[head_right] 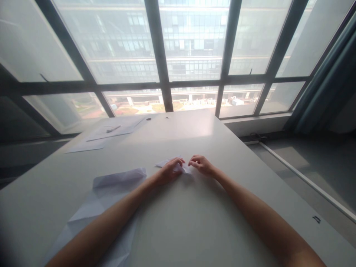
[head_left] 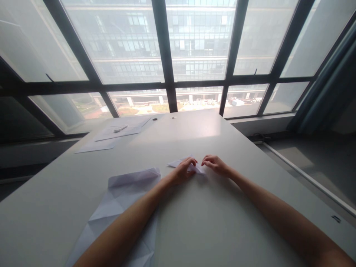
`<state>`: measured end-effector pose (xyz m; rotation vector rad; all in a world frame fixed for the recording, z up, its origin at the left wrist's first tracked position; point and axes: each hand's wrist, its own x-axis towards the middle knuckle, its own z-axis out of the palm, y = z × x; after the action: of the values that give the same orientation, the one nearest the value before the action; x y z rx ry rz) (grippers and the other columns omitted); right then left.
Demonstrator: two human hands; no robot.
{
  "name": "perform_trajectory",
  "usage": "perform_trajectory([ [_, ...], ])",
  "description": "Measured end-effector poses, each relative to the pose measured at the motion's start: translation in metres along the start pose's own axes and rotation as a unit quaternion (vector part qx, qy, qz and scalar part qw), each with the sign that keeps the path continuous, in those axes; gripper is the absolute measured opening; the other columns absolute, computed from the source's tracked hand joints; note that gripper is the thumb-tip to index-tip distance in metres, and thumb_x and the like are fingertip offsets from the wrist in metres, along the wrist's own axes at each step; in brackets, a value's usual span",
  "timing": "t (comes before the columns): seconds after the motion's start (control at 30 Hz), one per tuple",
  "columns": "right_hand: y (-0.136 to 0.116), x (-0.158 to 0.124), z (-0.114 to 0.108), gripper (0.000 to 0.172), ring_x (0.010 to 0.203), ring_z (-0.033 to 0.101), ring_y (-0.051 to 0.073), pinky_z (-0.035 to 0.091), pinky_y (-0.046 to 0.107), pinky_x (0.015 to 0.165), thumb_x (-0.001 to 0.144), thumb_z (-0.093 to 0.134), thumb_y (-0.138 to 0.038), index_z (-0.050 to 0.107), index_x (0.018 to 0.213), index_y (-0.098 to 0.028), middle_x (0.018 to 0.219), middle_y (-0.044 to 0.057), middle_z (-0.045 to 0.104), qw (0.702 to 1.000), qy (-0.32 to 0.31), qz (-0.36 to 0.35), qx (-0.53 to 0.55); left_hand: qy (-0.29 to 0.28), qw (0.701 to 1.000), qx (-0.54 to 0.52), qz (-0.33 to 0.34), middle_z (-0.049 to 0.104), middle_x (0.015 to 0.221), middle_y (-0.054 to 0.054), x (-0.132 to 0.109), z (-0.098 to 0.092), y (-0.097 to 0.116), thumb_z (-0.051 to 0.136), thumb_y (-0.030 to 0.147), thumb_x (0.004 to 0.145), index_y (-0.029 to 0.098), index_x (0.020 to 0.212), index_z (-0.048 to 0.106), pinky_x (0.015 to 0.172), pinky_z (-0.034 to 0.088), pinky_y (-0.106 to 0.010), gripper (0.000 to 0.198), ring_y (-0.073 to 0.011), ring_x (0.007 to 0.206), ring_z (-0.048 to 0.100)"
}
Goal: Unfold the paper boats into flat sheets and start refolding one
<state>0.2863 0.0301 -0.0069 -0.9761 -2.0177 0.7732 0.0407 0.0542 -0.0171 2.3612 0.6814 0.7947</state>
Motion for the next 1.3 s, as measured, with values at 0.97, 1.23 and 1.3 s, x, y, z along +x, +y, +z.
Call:
perform_trajectory([
  [0.97,-0.014,-0.015,-0.001,0.034,0.090,0.056,0.018,0.043,0.030,0.086,0.080,0.051,-0.004,0.073,0.087,-0.028,0.113,-0.001,0.065,0.968,-0.130,-0.125,-0.175,-0.033,0.998,-0.041,-0.026,0.064,0.107,-0.006,-0.002,-0.010,0.008,0.065,0.012,0.080,0.019,0.096,0.067,0.089,0.050,-0.032,0.017,-0.0191,0.095,0.061],
  [1.23,0.000,-0.007,0.009,0.039,0.095,0.057,0.021,0.045,0.034,0.089,0.069,0.047,0.003,0.076,0.077,-0.022,0.092,0.004,0.067,0.992,-0.091,-0.054,-0.070,-0.056,0.995,-0.077,0.022,0.065,0.118,-0.012,-0.002,-0.012,0.007,0.063,0.016,0.088,0.017,0.089,0.076,0.080,0.053,-0.030,0.013,-0.0209,0.097,0.067],
  [1.3,0.003,-0.006,0.009,0.034,0.091,0.060,0.021,0.047,0.033,0.085,0.070,0.049,0.000,0.076,0.076,-0.020,0.091,0.005,0.068,0.995,-0.086,-0.038,-0.033,-0.057,0.995,-0.073,0.026,0.066,0.118,-0.012,-0.003,-0.012,0.005,0.062,0.012,0.086,0.018,0.091,0.078,0.078,0.053,-0.029,0.018,-0.0206,0.096,0.067],
])
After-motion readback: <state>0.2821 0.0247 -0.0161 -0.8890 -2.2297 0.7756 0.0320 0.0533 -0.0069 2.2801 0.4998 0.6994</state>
